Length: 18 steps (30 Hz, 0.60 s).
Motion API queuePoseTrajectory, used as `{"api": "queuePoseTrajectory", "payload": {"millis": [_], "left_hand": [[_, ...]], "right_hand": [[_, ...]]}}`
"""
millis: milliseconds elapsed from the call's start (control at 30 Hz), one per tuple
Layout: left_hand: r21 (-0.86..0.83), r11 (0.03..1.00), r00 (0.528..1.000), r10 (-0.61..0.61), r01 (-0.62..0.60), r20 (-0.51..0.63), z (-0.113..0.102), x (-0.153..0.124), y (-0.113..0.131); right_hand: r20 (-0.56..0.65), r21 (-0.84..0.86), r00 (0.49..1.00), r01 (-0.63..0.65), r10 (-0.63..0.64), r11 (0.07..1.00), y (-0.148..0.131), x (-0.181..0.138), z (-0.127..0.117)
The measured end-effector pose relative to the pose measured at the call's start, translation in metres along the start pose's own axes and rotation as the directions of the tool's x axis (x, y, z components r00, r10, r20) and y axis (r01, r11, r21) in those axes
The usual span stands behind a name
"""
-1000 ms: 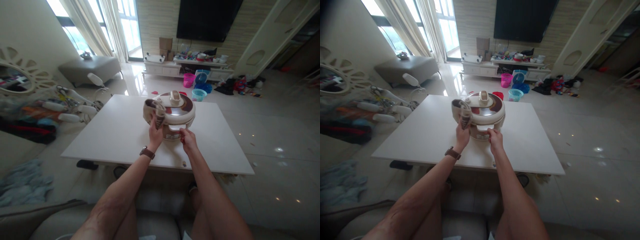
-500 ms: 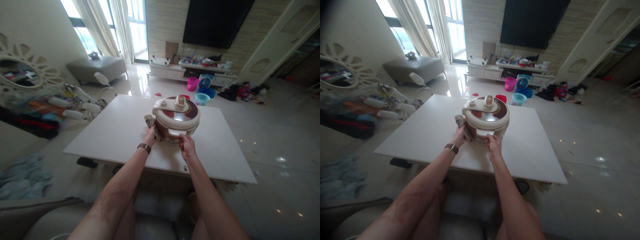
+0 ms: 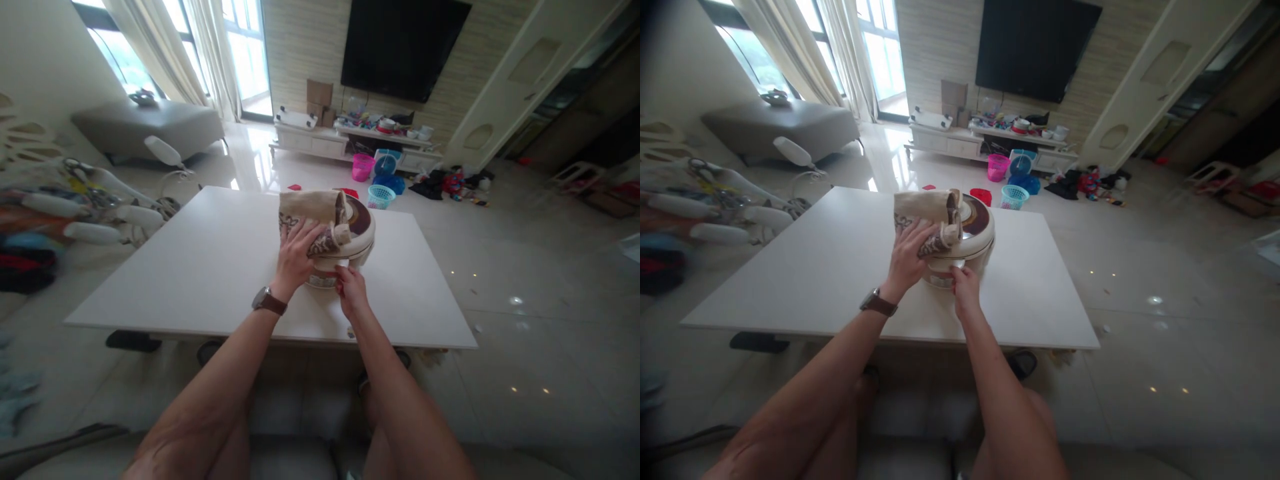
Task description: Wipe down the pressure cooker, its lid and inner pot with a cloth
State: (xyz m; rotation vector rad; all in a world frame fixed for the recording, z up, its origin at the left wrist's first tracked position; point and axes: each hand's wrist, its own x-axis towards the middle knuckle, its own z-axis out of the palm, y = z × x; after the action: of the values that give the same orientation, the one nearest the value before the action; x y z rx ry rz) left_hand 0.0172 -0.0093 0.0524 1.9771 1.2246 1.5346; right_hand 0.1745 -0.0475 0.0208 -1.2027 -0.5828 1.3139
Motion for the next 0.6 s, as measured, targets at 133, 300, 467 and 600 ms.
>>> {"api": "queuePoseTrajectory", "payload": {"millis": [133, 300, 467, 600], "left_hand": [[-0.161, 0.980, 0.952, -0.157, 0.118, -0.262, 0.004, 0.003, -0.029], [-0.548, 0.754, 0.673, -0.618, 0.362, -0.406, 0.019, -0.008, -0.075], [-0.733, 0.463, 0.447, -0.861, 0.497, -0.241, 0.042, -0.031, -0.084], [-0.708, 0.598, 0.528, -0.766, 0.376, -0.367, 0.037, -0.022, -0.068]], "right_hand": [[0.020, -0.001, 1.000, 0.011, -0.011, 1.000, 0.001, -0.001, -0.001], [0.004, 0.002, 1.000, 0.029, -0.029, 1.000, 0.000, -0.002, -0.001], [0.004, 0.002, 1.000, 0.025, -0.025, 1.000, -0.001, -0.002, 0.001], [0.010, 0.022, 0.999, 0.034, -0.034, 0.999, 0.001, -0.002, -0.001]]}}
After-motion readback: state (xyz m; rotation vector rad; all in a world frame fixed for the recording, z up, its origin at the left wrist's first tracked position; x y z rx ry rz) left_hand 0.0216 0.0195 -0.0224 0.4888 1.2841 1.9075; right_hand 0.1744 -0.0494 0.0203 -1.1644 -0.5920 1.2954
